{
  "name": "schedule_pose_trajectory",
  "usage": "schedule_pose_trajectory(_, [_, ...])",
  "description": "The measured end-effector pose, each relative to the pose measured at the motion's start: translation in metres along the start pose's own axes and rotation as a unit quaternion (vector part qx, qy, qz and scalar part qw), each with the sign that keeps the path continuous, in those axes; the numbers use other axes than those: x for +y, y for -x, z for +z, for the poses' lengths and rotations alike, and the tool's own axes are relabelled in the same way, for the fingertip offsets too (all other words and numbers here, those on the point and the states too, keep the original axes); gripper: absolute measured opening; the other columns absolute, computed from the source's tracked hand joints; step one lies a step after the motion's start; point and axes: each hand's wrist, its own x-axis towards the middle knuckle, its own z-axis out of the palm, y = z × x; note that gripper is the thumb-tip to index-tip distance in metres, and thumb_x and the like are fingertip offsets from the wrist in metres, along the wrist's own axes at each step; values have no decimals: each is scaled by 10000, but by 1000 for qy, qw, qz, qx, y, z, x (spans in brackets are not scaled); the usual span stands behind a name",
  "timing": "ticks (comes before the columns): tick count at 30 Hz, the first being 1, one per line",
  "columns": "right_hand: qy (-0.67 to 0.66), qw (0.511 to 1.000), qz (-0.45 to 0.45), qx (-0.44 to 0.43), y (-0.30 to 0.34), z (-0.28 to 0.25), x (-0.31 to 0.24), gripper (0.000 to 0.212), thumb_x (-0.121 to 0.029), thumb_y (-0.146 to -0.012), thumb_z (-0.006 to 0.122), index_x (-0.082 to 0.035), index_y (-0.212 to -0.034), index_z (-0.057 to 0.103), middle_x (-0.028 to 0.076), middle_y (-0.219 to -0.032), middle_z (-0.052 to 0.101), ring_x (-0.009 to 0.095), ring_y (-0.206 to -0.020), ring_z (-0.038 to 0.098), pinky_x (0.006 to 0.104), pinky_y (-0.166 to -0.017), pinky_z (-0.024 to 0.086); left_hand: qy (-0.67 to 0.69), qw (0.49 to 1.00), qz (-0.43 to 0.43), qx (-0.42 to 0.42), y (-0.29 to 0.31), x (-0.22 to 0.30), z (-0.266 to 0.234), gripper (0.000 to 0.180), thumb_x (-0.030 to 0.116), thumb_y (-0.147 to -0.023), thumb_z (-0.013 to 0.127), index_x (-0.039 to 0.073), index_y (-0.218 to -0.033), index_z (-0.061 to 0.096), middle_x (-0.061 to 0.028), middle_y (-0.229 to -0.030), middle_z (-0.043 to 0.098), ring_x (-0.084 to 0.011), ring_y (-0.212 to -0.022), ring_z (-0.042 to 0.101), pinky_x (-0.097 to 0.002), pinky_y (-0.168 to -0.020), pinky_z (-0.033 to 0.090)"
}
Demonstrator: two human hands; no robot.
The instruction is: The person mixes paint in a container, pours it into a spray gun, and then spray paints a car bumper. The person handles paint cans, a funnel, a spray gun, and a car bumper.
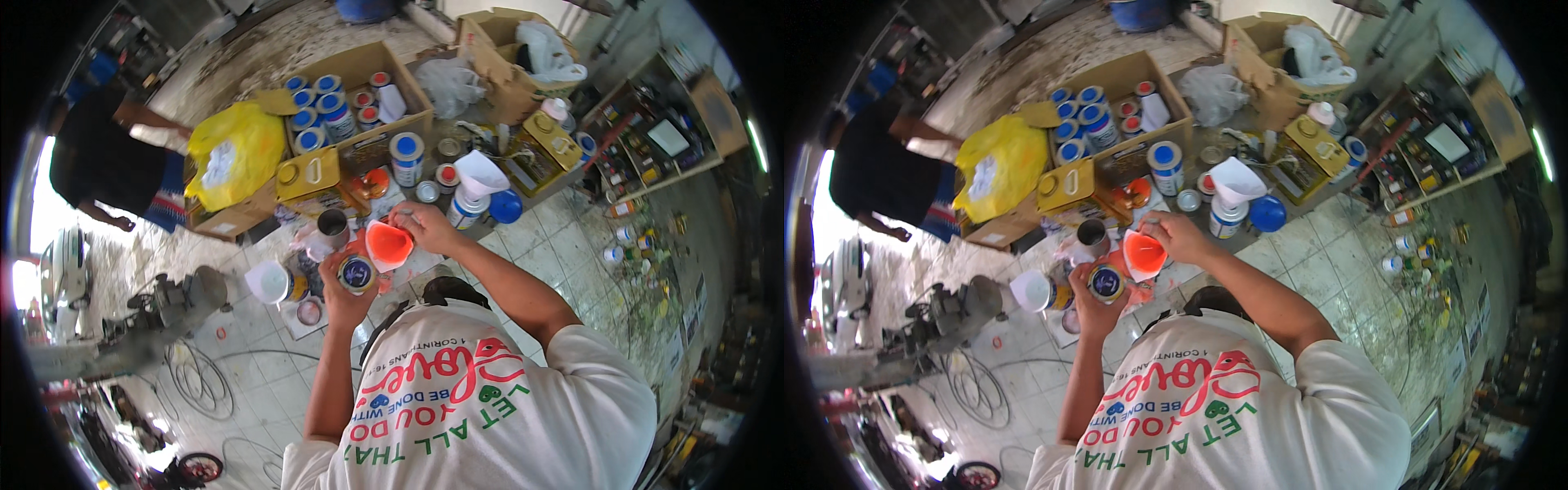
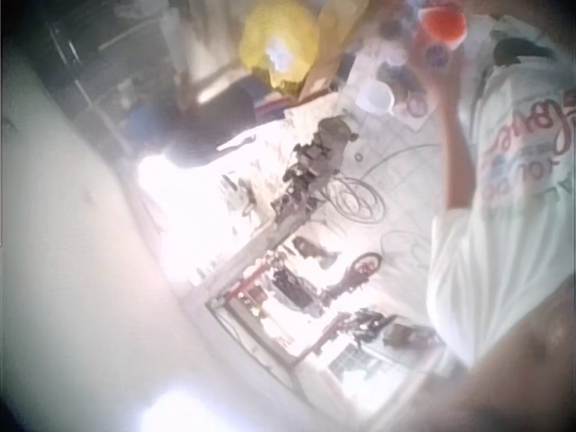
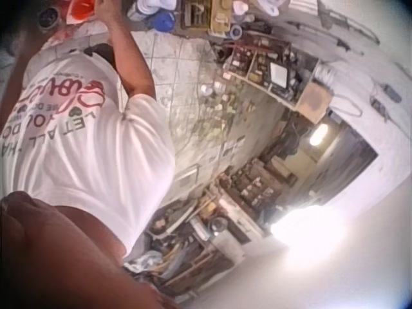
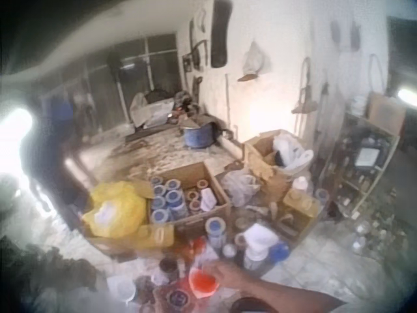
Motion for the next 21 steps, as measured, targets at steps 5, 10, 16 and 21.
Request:
schedule_pose_trajectory(5, [-104,992,27,-64,-28,8,-4,273,-335,-1146,407,-76,-1196,478,48,-853,611,167,-799,598,317,-779,491,-52,997,-56,-18,-15,-2,-5,765,22,-681,847,39,-1327,438,-153,-1226,683,-303,-1115,693,-383,-970,535])
schedule_pose_trajectory(10, [-140,982,-7,-128,-55,32,-3,287,-347,-1149,404,-77,-1088,478,7,-788,483,115,-725,470,293,-699,430,-44,995,-87,24,-26,-11,-16,749,14,-668,834,42,-1304,439,-154,-1234,677,-304,-1119,687,-392,-970,530])
schedule_pose_trajectory(16, [-236,962,40,-128,-60,37,19,330,-364,-1135,458,-87,-959,487,-25,-796,479,89,-744,458,270,-706,421,-17,987,-154,48,-14,-14,-21,773,17,-642,882,53,-1278,445,-111,-1250,612,-247,-1126,628,-377,-989,512])
schedule_pose_trajectory(21, [164,959,-232,21,-52,37,111,216,-221,-1086,481,-39,-1110,595,122,-1018,639,306,-1013,647,407,-950,520,66,986,-150,-8,11,-29,0,948,81,-615,928,49,-1442,467,-107,-1285,618,-206,-1204,600,-360,-1032,497])
